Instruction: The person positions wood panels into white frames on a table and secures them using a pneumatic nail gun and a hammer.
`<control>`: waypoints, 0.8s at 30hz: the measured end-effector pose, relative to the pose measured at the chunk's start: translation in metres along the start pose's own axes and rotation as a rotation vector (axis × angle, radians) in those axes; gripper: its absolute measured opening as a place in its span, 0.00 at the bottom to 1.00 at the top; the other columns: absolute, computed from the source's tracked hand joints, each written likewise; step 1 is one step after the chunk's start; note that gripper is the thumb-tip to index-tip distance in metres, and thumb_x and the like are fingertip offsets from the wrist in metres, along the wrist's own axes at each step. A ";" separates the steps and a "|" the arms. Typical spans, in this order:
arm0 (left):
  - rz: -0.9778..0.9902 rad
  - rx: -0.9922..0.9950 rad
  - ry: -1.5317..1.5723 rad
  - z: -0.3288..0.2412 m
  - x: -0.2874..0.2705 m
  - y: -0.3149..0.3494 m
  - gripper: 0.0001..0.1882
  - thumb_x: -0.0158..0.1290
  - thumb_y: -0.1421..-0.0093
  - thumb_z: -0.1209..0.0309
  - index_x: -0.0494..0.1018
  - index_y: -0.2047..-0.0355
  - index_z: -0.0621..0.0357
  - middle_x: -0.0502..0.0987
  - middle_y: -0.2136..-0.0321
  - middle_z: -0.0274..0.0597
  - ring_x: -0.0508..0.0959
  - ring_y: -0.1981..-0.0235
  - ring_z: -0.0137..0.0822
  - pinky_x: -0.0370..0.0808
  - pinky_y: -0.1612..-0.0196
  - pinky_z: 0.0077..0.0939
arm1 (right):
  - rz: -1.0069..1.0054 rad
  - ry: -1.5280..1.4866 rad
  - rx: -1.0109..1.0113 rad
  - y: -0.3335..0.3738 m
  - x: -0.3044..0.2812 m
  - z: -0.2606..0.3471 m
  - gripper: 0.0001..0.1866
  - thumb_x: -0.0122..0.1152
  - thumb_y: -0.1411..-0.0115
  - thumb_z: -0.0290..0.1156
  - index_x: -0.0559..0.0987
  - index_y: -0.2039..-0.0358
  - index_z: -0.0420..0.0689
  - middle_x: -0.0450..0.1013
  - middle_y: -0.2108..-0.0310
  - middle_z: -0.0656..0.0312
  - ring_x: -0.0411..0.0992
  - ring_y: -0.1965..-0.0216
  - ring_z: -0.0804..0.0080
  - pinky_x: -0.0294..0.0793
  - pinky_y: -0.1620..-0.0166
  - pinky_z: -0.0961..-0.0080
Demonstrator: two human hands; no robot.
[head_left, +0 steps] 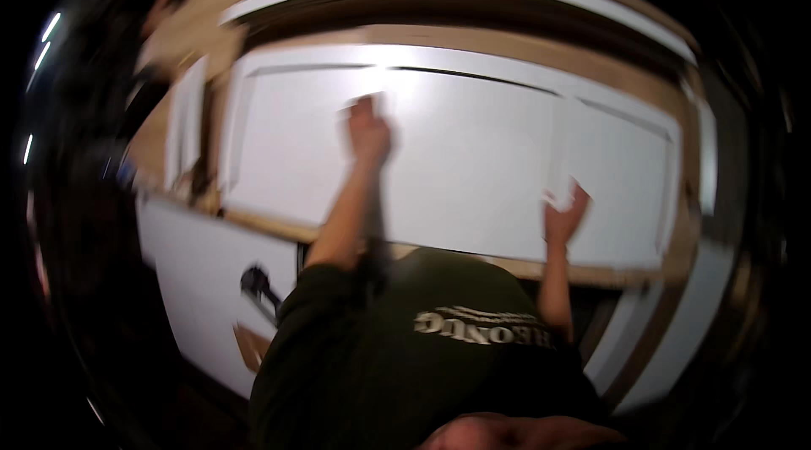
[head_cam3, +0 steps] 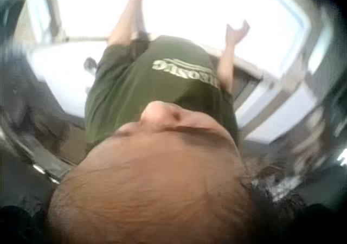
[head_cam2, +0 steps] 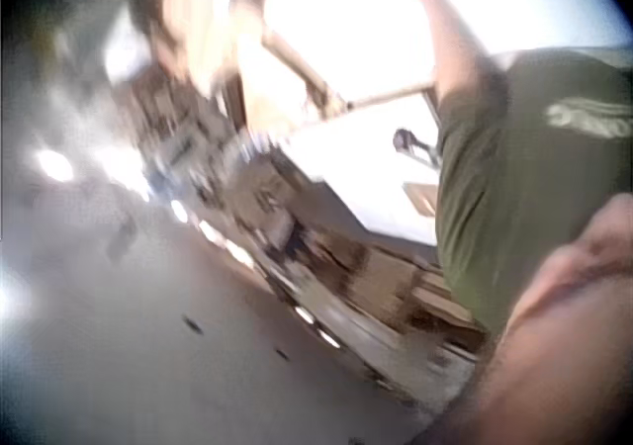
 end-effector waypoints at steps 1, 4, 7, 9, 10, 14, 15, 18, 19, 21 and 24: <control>0.056 0.061 0.017 -0.006 0.002 -0.002 0.24 0.44 0.53 0.79 0.68 0.52 0.63 0.71 0.55 0.56 0.68 0.52 0.54 0.64 0.47 0.47 | -0.036 -0.032 -0.015 0.002 -0.002 -0.012 0.34 0.66 0.58 0.21 0.69 0.47 0.40 0.65 0.53 0.52 0.65 0.50 0.57 0.66 0.46 0.66; 0.138 0.057 0.066 -0.017 0.002 0.002 0.26 0.57 0.51 0.64 0.68 0.50 0.53 0.69 0.49 0.49 0.68 0.49 0.51 0.64 0.46 0.44 | 0.033 0.079 -0.009 0.005 -0.017 -0.013 0.31 0.65 0.49 0.30 0.67 0.45 0.38 0.63 0.51 0.51 0.62 0.46 0.58 0.62 0.43 0.65; -0.123 -0.031 0.321 0.019 -0.060 0.042 0.22 0.59 0.49 0.64 0.71 0.53 0.52 0.71 0.51 0.46 0.69 0.50 0.48 0.67 0.47 0.42 | 0.077 -0.003 -0.042 0.014 -0.029 -0.006 0.31 0.63 0.44 0.35 0.65 0.42 0.40 0.61 0.46 0.50 0.63 0.47 0.58 0.64 0.43 0.63; -0.346 -0.040 0.313 0.051 -0.126 0.083 0.20 0.59 0.49 0.68 0.72 0.54 0.54 0.73 0.54 0.46 0.70 0.50 0.47 0.68 0.47 0.39 | 0.077 0.006 -0.028 0.018 -0.039 -0.009 0.30 0.62 0.44 0.35 0.66 0.42 0.41 0.61 0.45 0.51 0.64 0.48 0.58 0.65 0.44 0.64; -0.450 -0.141 0.303 0.084 -0.152 0.110 0.20 0.59 0.49 0.71 0.71 0.54 0.55 0.73 0.55 0.45 0.71 0.51 0.46 0.68 0.47 0.37 | 0.080 0.024 -0.010 0.022 -0.047 -0.010 0.29 0.62 0.44 0.34 0.66 0.42 0.41 0.61 0.45 0.51 0.64 0.48 0.59 0.65 0.44 0.65; -0.793 -0.498 0.018 0.245 -0.237 0.248 0.24 0.59 0.52 0.79 0.69 0.52 0.61 0.71 0.55 0.49 0.69 0.51 0.47 0.65 0.46 0.38 | 0.038 -0.008 -0.073 0.042 -0.040 -0.007 0.26 0.63 0.46 0.31 0.70 0.45 0.44 0.64 0.48 0.56 0.65 0.52 0.61 0.66 0.47 0.64; -0.862 -0.530 -0.244 0.287 -0.252 0.294 0.28 0.58 0.53 0.79 0.67 0.49 0.62 0.70 0.54 0.51 0.69 0.52 0.50 0.66 0.47 0.42 | 0.037 -0.036 -0.122 0.048 -0.030 0.010 0.24 0.62 0.46 0.29 0.72 0.47 0.44 0.66 0.51 0.58 0.66 0.54 0.63 0.67 0.52 0.65; -0.407 -1.169 -0.414 0.355 -0.277 0.396 0.43 0.66 0.60 0.56 0.63 0.45 0.60 0.70 0.54 0.52 0.69 0.51 0.53 0.65 0.46 0.45 | 0.201 -0.115 -0.260 0.084 0.028 0.128 0.23 0.61 0.48 0.25 0.73 0.50 0.45 0.68 0.52 0.60 0.67 0.55 0.65 0.67 0.55 0.69; -0.294 -1.255 -0.504 0.360 -0.269 0.421 0.41 0.66 0.59 0.53 0.64 0.48 0.60 0.70 0.55 0.50 0.69 0.51 0.51 0.62 0.46 0.48 | 0.286 -0.183 -0.338 0.100 0.048 0.169 0.23 0.60 0.49 0.24 0.73 0.50 0.44 0.68 0.53 0.60 0.67 0.56 0.65 0.67 0.56 0.69; -0.103 -1.228 -0.514 0.369 -0.254 0.428 0.35 0.66 0.59 0.50 0.67 0.56 0.56 0.72 0.56 0.47 0.69 0.50 0.48 0.58 0.46 0.50 | 0.457 -0.275 -0.544 0.141 0.078 0.254 0.22 0.62 0.53 0.22 0.74 0.54 0.44 0.69 0.56 0.58 0.68 0.56 0.64 0.68 0.54 0.68; -0.032 -1.255 -0.369 0.394 -0.263 0.422 0.26 0.61 0.57 0.57 0.72 0.60 0.57 0.78 0.64 0.48 0.76 0.58 0.50 0.63 0.47 0.45 | 0.794 -0.392 -0.674 0.222 0.118 0.344 0.19 0.64 0.52 0.22 0.75 0.57 0.44 0.71 0.61 0.57 0.70 0.60 0.65 0.70 0.55 0.71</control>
Point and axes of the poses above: each hand's wrist, its own y-axis away from the middle knuckle, its own x-axis out of the palm, z = x × y, the point moved 6 cm from there along -y, towards the middle knuckle
